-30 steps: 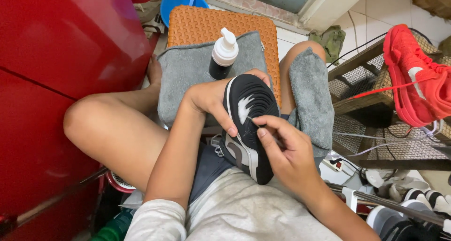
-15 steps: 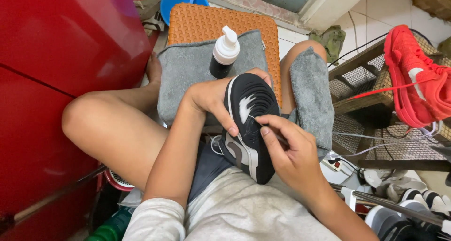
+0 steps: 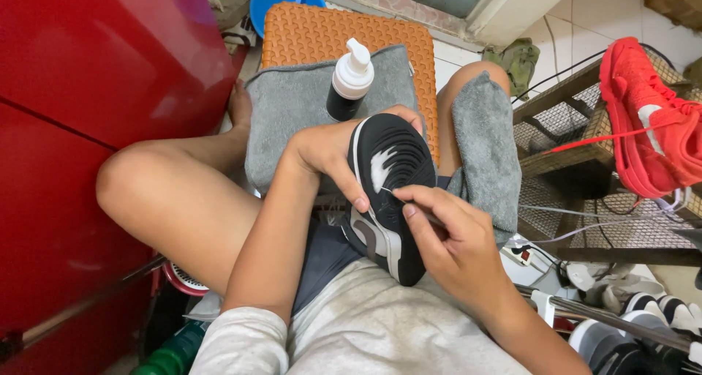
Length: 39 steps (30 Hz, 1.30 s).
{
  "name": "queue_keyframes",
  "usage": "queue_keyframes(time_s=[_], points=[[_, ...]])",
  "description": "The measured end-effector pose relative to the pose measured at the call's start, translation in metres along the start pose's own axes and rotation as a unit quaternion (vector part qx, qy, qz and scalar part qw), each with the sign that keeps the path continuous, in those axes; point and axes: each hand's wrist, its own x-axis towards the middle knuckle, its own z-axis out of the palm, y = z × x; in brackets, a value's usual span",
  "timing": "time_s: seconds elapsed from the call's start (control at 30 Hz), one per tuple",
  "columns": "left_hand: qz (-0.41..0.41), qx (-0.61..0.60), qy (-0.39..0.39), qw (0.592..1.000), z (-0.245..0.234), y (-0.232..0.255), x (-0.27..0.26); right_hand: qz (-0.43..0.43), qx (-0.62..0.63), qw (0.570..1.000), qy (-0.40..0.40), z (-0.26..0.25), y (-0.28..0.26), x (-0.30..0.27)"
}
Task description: Applying a repair or cleaning substance to the grooves of a sneaker sole and wiping it clean.
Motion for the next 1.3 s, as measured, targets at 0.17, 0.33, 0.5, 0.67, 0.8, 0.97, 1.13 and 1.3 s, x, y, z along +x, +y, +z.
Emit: queue_keyframes(time_s=[0.17,0.33,0.5,0.67,0.8,0.97,1.13,1.3], points=[[-0.003,0.075,0.016,0.997,-0.006,-0.008,0.000,-0.010,-0.020,0.999,0.027,-0.003,0.002,0.004],[-0.006,0.048,0.016,0.999,-0.004,-0.006,0.000,-0.025,-0.035,0.998,0.035,-0.005,0.003,0.007],[0.009,0.068,0.003,0.998,-0.006,-0.007,-0.002,-0.044,-0.034,0.998,-0.022,-0.012,-0.005,0.009],[-0.012,0.066,0.029,0.997,-0.006,-0.008,-0.003,-0.033,-0.077,0.996,0.007,-0.012,0.004,0.007],[0.023,0.111,0.013,0.994,-0.008,-0.010,-0.001,-0.034,-0.088,0.996,0.000,-0.012,0.003,0.005],[0.008,0.044,0.014,0.999,-0.003,-0.005,-0.003,0.028,0.000,1.000,0.012,-0.012,0.010,0.000],[-0.031,0.048,0.030,0.998,0.000,-0.004,0.000,0.087,0.038,0.995,0.020,-0.003,0.022,0.010],[0.013,0.025,0.031,0.999,0.011,-0.001,0.009,0.190,0.171,0.966,-0.038,-0.003,0.023,0.015]])
